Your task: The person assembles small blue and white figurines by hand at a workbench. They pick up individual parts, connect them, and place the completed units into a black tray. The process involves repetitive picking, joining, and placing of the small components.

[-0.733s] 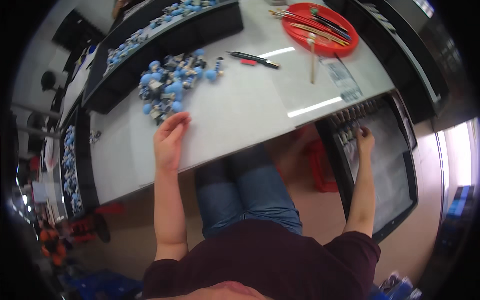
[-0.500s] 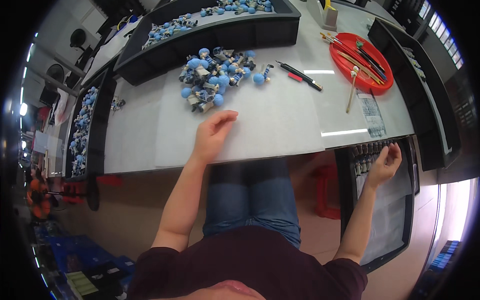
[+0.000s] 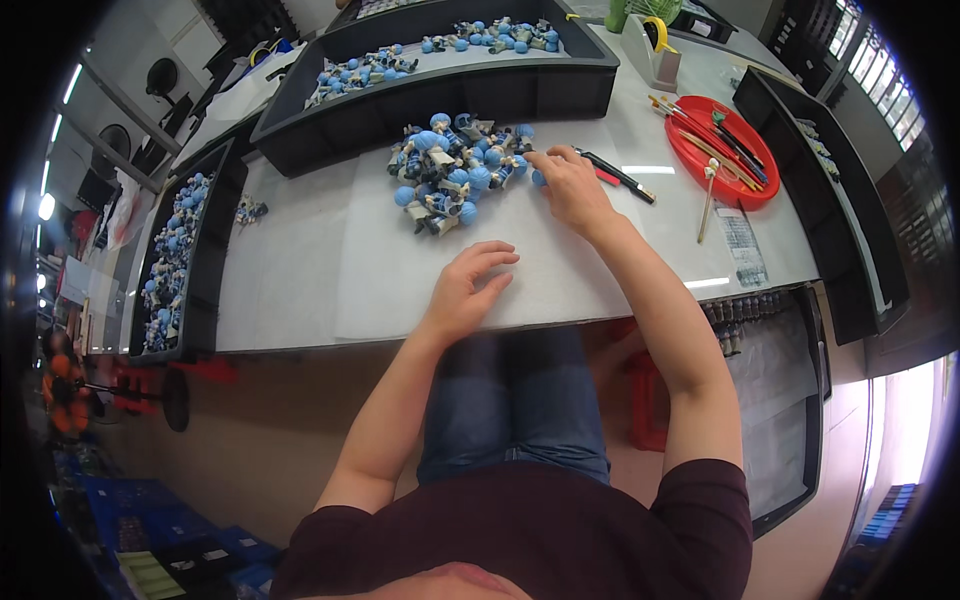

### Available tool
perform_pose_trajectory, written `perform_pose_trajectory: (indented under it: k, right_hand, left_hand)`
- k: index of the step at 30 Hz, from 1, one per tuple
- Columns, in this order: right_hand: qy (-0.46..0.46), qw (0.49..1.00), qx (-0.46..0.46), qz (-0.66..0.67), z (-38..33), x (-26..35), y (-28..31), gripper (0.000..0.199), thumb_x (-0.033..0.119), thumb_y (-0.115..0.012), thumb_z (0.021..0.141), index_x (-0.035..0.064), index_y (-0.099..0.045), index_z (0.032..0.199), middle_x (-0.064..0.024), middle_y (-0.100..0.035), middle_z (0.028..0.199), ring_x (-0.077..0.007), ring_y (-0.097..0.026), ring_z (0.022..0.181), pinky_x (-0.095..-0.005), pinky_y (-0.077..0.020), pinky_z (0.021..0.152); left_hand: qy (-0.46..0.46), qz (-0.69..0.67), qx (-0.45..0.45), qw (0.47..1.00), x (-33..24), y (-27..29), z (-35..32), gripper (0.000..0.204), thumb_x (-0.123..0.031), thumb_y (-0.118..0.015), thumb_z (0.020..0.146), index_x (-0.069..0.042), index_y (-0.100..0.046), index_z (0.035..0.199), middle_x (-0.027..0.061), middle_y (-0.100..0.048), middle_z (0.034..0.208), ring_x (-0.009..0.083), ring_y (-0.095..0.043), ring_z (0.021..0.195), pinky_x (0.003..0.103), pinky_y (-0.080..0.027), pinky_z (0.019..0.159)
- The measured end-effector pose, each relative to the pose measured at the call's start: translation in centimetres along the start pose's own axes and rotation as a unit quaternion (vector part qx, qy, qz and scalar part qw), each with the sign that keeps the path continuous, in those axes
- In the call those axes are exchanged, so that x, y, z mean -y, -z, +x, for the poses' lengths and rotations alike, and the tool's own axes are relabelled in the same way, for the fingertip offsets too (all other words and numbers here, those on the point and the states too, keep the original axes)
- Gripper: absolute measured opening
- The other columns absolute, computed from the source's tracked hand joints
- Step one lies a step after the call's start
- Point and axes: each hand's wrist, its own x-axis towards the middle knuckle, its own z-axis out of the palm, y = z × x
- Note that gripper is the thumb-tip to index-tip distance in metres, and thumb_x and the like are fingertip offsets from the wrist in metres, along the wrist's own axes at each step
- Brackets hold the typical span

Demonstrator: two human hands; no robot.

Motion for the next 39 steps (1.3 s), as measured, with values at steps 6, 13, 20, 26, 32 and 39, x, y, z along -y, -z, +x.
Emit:
perform_pose_trajectory:
  k: [6,13,20,26,32,39]
  right_hand:
    - [-0.143,0.921,-0.049,0.359,-2.1,5.5,1.6,0.042,0.002,-0.062,0.077,0.0044,-0.048,0.117,-0.0106,-0.062,0.095,-0.0144,-0.060,0.082,-0.0279,-0.0455,0.076]
    - [-0.218,0.799,-0.062,0.557,-5.8,10.3,0.6,0.044,0.012,-0.062,0.082,0.0001,-0.044,0.120,-0.0122,-0.061,0.096,-0.0112,-0.057,0.080,-0.0235,-0.0463,0.071]
    - [-0.320,0.751,-0.007,0.578,-6.2,10.2,-0.6,0.040,0.015,-0.058,0.086,-0.0002,-0.044,0.120,-0.0127,-0.061,0.097,-0.0136,-0.059,0.081,-0.0239,-0.0481,0.069]
    - [-0.232,0.811,0.025,0.536,-6.8,10.8,-0.6,0.041,0.007,-0.062,0.081,-0.0005,-0.046,0.118,-0.0140,-0.061,0.098,-0.0177,-0.060,0.087,-0.0271,-0.0489,0.074]
    - [-0.218,0.821,0.010,0.528,-7.0,10.6,-1.1,0.043,0.002,-0.064,0.077,0.0000,-0.048,0.117,-0.0142,-0.061,0.097,-0.0176,-0.059,0.090,-0.0288,-0.0483,0.078]
    - [-0.227,0.813,0.010,0.536,-7.2,10.6,-1.2,0.042,0.001,-0.064,0.077,-0.0008,-0.048,0.116,-0.0135,-0.060,0.096,-0.0171,-0.058,0.091,-0.0291,-0.0480,0.080]
  left_hand:
    - [0.098,-0.233,-0.070,0.965,2.6,0.0,-0.5,0.026,-0.004,-0.054,0.083,-0.002,-0.057,0.108,0.0073,-0.054,0.109,0.0122,-0.051,0.097,0.025,-0.044,0.079]
    - [0.075,-0.314,-0.069,0.944,0.6,0.5,-0.5,0.032,-0.007,-0.049,0.088,-0.001,-0.048,0.119,0.0073,-0.052,0.115,0.0134,-0.048,0.105,0.026,-0.038,0.090]
    - [0.153,-0.346,-0.039,0.925,1.3,0.9,-0.3,0.026,-0.010,-0.051,0.088,-0.001,-0.051,0.113,0.0095,-0.056,0.109,0.0131,-0.053,0.098,0.026,-0.041,0.086]
    - [0.164,-0.478,-0.113,0.856,2.1,1.5,0.0,0.025,-0.010,-0.051,0.088,-0.001,-0.051,0.111,0.0120,-0.058,0.106,0.0171,-0.055,0.096,0.031,-0.045,0.085]
    - [0.190,-0.483,-0.112,0.847,1.4,1.7,0.2,0.028,-0.014,-0.046,0.091,-0.001,-0.051,0.115,0.0132,-0.057,0.108,0.0174,-0.055,0.097,0.030,-0.045,0.086]
    - [0.182,-0.467,-0.110,0.858,1.4,1.7,0.1,0.027,-0.013,-0.042,0.092,-0.001,-0.051,0.115,0.0144,-0.057,0.108,0.0176,-0.056,0.097,0.030,-0.045,0.086]
